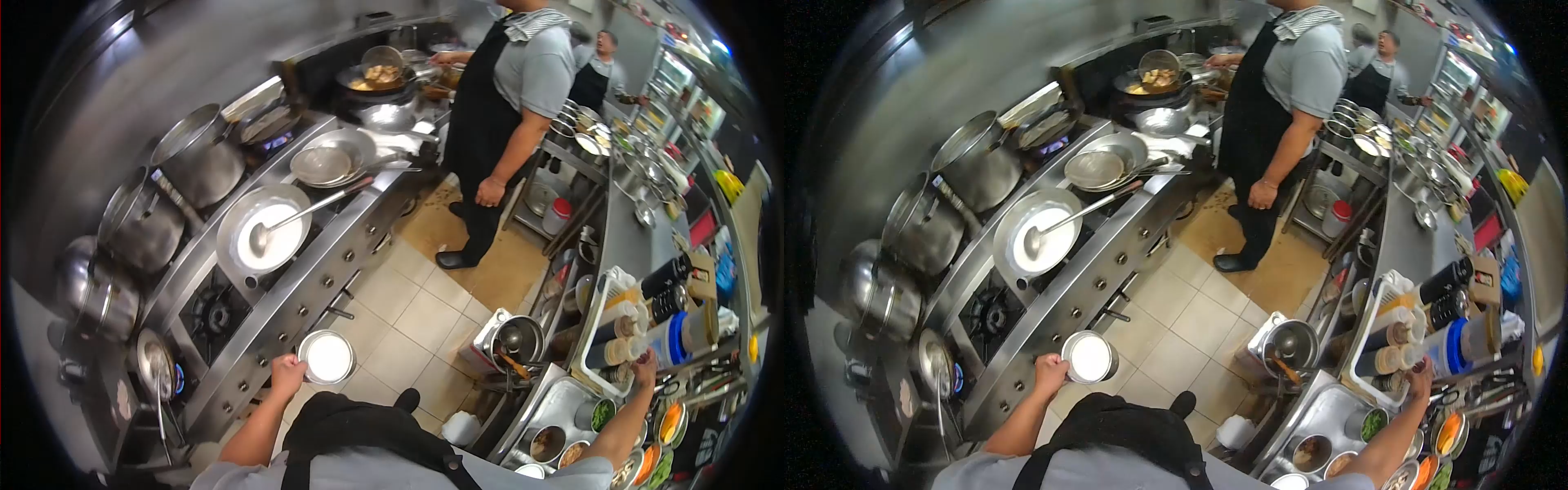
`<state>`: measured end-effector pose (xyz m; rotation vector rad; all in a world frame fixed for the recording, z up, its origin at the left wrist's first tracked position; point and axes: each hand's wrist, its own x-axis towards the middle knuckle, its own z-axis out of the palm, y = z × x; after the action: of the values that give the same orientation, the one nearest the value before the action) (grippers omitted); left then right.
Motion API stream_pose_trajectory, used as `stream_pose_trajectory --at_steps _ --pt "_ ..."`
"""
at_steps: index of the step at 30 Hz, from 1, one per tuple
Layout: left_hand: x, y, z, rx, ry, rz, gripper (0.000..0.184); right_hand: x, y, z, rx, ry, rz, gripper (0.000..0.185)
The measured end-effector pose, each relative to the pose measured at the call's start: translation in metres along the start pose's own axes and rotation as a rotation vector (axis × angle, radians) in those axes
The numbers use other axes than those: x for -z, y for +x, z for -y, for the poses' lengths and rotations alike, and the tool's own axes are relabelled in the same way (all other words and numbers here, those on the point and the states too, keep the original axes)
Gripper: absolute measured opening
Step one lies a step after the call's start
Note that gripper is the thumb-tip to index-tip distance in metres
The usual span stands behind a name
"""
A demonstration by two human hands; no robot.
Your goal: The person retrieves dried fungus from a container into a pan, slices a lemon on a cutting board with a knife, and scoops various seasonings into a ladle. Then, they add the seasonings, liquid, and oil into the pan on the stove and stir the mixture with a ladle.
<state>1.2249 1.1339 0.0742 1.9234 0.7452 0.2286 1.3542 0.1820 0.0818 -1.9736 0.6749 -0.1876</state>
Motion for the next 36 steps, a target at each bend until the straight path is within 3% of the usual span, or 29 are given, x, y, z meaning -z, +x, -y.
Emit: stream_pose_trajectory --at_steps 4,6,8,10,11,12,13,14,15,18,19,22,29,33,34,36 --pt "0.003 -0.002 0.017 0.044 -0.054 -0.015 0.024 -0.024 -0.009 0.028 0.248 -0.027 0.083 0.078" --pt "0.004 -0.007 0.003 -0.009 0.071 -0.036 0.024 -0.018 -0.004 0.035 0.329 -0.336 0.014 0.073" --pt "0.006 -0.011 -0.004 -0.056 0.182 -0.064 0.026 -0.007 0.016 0.028 0.260 -0.587 -0.017 0.080" --pt "0.009 -0.011 0.019 -0.017 0.109 -0.082 0.027 0.001 0.024 0.016 0.244 -0.599 -0.050 0.083" --pt "0.015 -0.016 0.018 0.007 0.104 -0.103 0.027 0.005 0.020 0.023 0.274 -0.492 0.000 0.083" --pt "0.019 -0.020 0.016 0.008 0.070 -0.099 0.027 0.008 0.025 0.008 0.252 -0.268 -0.090 0.080" --pt "0.023 -0.024 0.015 0.006 0.037 -0.093 0.027 0.040 0.061 -0.022 0.333 -0.272 -0.103 0.083" --pt "0.026 -0.027 0.019 0.053 -0.075 -0.084 0.027 0.035 0.016 0.049 0.292 -0.117 0.019 0.086" --pt "0.032 -0.032 0.022 0.068 -0.078 -0.103 0.027 0.051 0.009 0.072 0.388 -0.426 -0.233 0.088" --pt "0.053 -0.047 0.022 0.121 -0.155 -0.140 0.028 0.078 -0.021 0.170 0.677 -0.443 -0.376 0.080" --pt "0.060 -0.052 0.026 0.135 -0.160 -0.158 0.028 0.057 -0.062 0.227 0.592 -0.238 -0.354 0.071" --pt "0.090 -0.068 0.054 0.113 -0.128 -0.211 0.025 -0.024 -0.147 0.323 0.797 0.025 -0.292 0.067" --pt "0.187 -0.144 0.114 0.210 -0.234 -0.380 0.015 -0.257 -0.189 0.322 0.796 0.032 0.364 0.066" --pt "0.258 -0.196 0.163 0.254 -0.237 -0.478 0.014 -0.448 -0.398 0.356 0.825 0.051 0.617 0.063" --pt "0.273 -0.210 0.184 0.286 -0.214 -0.505 0.018 -0.492 -0.459 0.365 0.882 0.100 0.746 0.063" --pt "0.311 -0.236 0.197 0.332 -0.238 -0.582 0.023 -0.572 -0.548 0.374 0.762 0.050 1.079 0.067"
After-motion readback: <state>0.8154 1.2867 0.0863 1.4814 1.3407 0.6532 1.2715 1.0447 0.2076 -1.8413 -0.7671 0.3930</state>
